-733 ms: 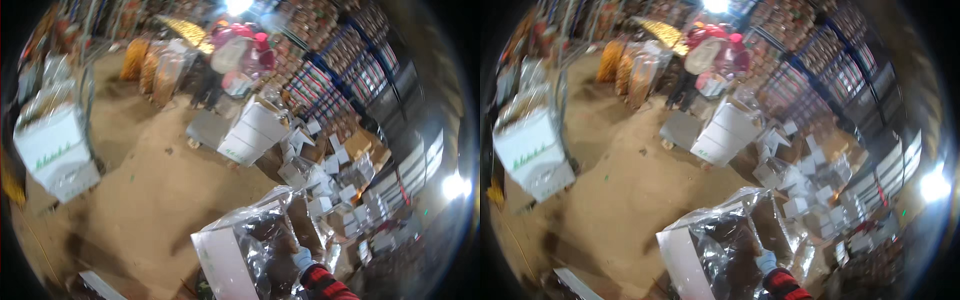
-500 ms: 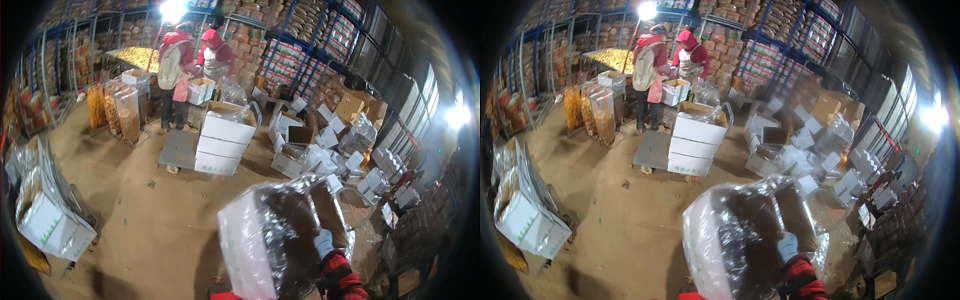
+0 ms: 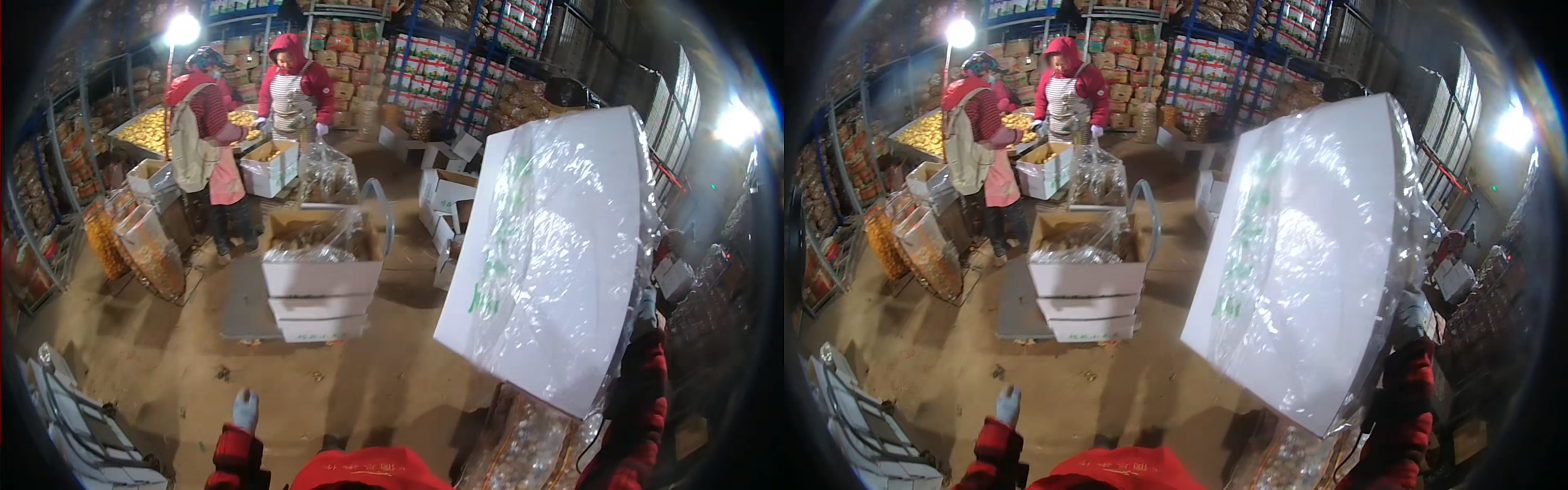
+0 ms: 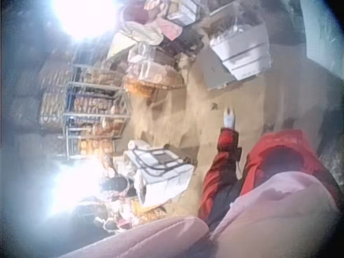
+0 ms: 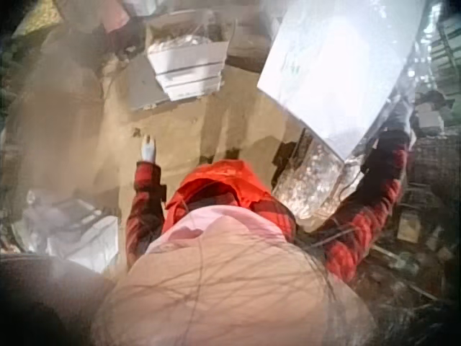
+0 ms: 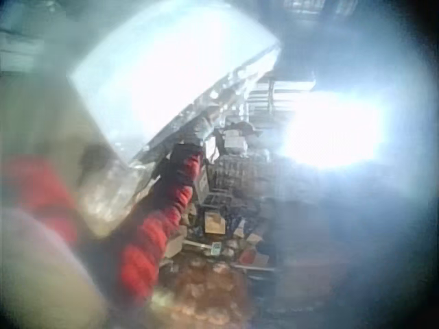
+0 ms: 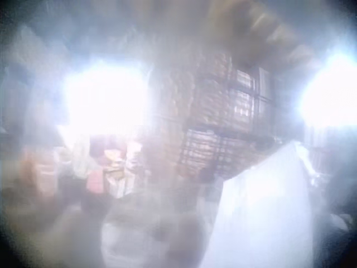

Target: Packing plastic bags filled with small potatoes into cardboard boxes in a warehouse.

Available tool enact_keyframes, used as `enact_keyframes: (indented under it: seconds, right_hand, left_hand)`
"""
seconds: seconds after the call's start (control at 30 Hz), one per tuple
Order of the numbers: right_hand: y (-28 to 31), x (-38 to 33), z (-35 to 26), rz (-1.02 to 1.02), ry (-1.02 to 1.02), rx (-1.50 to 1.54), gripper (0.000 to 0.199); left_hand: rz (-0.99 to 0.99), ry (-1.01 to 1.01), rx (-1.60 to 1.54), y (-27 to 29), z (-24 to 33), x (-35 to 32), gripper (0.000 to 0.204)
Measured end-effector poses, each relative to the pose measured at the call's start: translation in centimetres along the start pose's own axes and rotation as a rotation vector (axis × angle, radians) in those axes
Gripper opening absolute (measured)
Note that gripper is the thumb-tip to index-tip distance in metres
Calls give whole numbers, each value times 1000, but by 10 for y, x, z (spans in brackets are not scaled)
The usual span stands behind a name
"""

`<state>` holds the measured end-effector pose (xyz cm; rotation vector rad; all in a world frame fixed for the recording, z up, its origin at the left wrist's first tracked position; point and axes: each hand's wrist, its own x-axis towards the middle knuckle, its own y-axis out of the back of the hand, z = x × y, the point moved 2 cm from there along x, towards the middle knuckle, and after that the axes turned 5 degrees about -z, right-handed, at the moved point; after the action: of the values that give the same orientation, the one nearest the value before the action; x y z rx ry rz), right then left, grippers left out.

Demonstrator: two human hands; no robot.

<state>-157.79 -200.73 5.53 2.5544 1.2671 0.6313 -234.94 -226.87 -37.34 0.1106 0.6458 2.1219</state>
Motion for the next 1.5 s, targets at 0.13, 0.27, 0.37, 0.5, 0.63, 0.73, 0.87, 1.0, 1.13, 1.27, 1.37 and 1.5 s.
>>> enact_keyframes:
  seconds: [0.13, 0.27, 0.37, 0.5, 0.63, 0.73, 0.87, 1.0, 1.13, 1.27, 1.37, 1.5]
  right_hand:
    - [-23, 152, -36, 105, 244, -12, 13]
    - [-123, 286, -34, 14, 343, 27, 13]
    - [-221, 393, -22, -88, 379, 54, 13]
    - [-395, 519, -5, -294, 383, 73, 14]
    - [-597, 637, 14, -395, 494, -290, 16]
    - [-722, 731, 52, -376, 703, -446, 18]
    - [-920, 718, 37, -621, 597, -552, 25]
    - [-1070, 685, 4, -814, 578, -570, 29]
    - [-1245, 667, 53, -877, 591, -813, 27]
    - [-1416, 616, 114, -1167, 675, -720, 23]
    - [-1538, 594, 167, -1286, 663, -898, 27]
    - [-1654, 519, 191, -1443, 622, -1079, 35]
  left_hand:
    - [-136, 204, -447, -105, 181, 172, 66]
    - [320, 134, -267, -185, 216, 287, 82]
    - [379, 68, -298, -220, 211, 322, 84]
    - [557, 233, -43, -250, 221, 326, 80]
    - [683, 436, 88, -268, 205, 323, 70]
    - [700, 494, 178, -294, 207, 345, 68]
    - [910, 261, -299, -275, 225, 331, 53]
    - [842, 792, 935, -266, 282, 290, 45]
    - [759, 1318, 992, -291, 335, 253, 51]
    - [670, 1630, 887, -362, 409, 241, 52]
    - [571, 1734, 635, -442, 451, 279, 47]
    - [455, 1836, 227, -551, 551, 305, 42]
